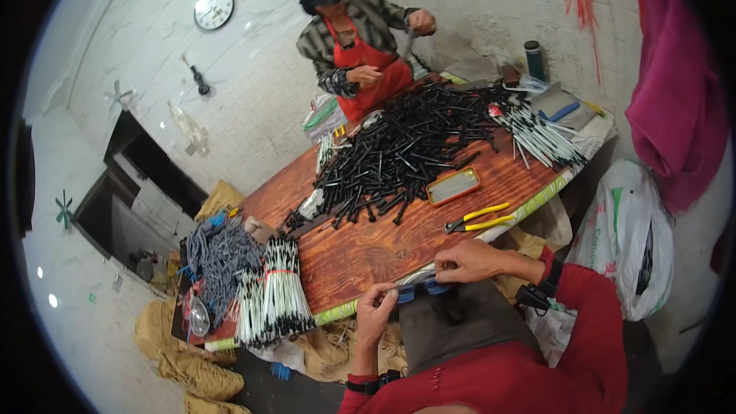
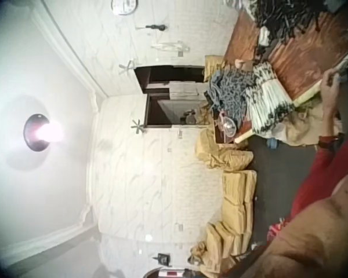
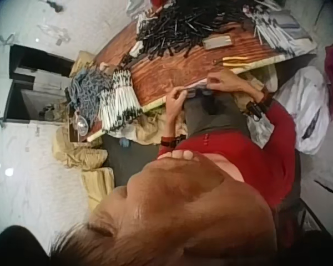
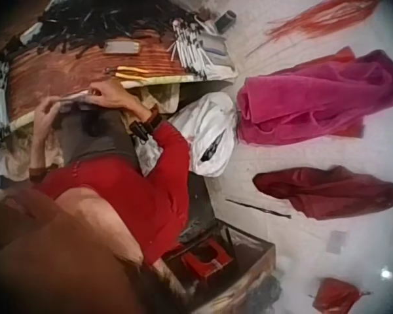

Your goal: Sorting and bundling small black cables with white tips using elastic bands on a workbench.

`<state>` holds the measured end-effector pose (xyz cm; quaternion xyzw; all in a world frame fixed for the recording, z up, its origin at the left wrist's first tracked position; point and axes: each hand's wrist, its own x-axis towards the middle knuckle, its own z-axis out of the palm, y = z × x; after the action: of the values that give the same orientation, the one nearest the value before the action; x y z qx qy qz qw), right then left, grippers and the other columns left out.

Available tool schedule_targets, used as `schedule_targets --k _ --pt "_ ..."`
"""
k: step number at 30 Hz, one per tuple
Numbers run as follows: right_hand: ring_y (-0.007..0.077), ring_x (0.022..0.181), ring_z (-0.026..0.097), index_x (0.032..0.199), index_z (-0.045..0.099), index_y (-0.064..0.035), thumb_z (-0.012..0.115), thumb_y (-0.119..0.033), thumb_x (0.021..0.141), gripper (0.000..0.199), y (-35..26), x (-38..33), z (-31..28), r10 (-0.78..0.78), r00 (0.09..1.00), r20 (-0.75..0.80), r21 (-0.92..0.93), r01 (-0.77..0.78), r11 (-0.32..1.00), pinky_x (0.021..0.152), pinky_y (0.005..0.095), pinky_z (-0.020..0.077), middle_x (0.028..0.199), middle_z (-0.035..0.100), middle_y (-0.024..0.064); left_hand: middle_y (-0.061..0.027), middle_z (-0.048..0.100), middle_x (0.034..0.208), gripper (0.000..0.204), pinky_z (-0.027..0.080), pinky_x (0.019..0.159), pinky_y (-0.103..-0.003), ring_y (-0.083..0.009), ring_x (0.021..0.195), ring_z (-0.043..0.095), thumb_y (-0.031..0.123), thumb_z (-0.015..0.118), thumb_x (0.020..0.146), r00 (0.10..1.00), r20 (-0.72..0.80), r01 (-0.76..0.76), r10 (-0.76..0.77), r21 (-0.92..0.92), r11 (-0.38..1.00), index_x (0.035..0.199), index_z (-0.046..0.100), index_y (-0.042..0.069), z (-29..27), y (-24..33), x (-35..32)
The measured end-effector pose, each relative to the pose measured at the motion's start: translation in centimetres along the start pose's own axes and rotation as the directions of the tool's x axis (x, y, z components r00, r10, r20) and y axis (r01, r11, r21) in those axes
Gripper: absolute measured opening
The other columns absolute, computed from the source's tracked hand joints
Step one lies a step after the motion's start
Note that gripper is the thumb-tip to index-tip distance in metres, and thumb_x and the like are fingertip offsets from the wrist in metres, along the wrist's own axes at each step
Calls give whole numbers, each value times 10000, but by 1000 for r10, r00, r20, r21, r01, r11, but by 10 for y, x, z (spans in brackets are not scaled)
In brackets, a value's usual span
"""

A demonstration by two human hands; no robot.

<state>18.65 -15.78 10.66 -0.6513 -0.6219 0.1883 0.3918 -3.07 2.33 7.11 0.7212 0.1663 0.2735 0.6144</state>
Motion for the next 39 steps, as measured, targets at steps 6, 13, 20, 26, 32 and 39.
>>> schedule_targets --k 6,13,20,26,32,39 --pt "299 686 647 893 645 -98 698 -327 834 242 4 2 -2 34 996 85 -209 -15 978 599 410 471 722 647 84 68 579 815 175 392 629 -170 -16 708 506 98 697 907 980 143 142 -139 -6 990 1058 646 25 -4 -5 7" --pt "280 668 658 852 642 -102 721 -295 808 214 6 12 -14 -69 991 -110 -336 28 942 563 406 477 723 657 75 46 602 914 290 432 715 -180 -26 794 540 65 752 848 901 349 339 -258 -196 920 1110 633 22 -11 -6 31" --pt "276 666 653 853 637 -100 741 -293 792 228 22 14 -23 -156 982 -105 -522 79 849 559 417 475 721 647 75 39 596 993 319 453 760 -214 -53 869 561 45 779 803 854 451 408 -259 -270 872 1091 642 41 -12 -9 34" --pt "282 673 633 863 618 -81 721 -224 770 200 23 17 -21 -265 961 -84 -569 172 804 557 418 476 723 625 79 35 585 960 259 442 749 -210 -57 843 555 38 761 814 877 436 358 -199 -319 878 1051 655 42 -9 -12 39" --pt "301 715 629 828 566 -82 679 -158 747 159 18 17 -25 -281 957 -74 -710 147 688 567 450 471 736 618 78 6 563 981 143 432 767 -212 -77 898 539 34 697 839 949 298 63 -107 154 986 961 623 23 10 -1 41" --pt "307 655 577 791 550 -79 718 -232 788 227 7 27 -47 -355 917 -183 -525 214 824 558 431 446 694 552 79 -57 511 1088 230 422 890 -279 -149 1035 523 151 736 769 836 538 300 -111 -278 913 894 604 11 5 21 47"
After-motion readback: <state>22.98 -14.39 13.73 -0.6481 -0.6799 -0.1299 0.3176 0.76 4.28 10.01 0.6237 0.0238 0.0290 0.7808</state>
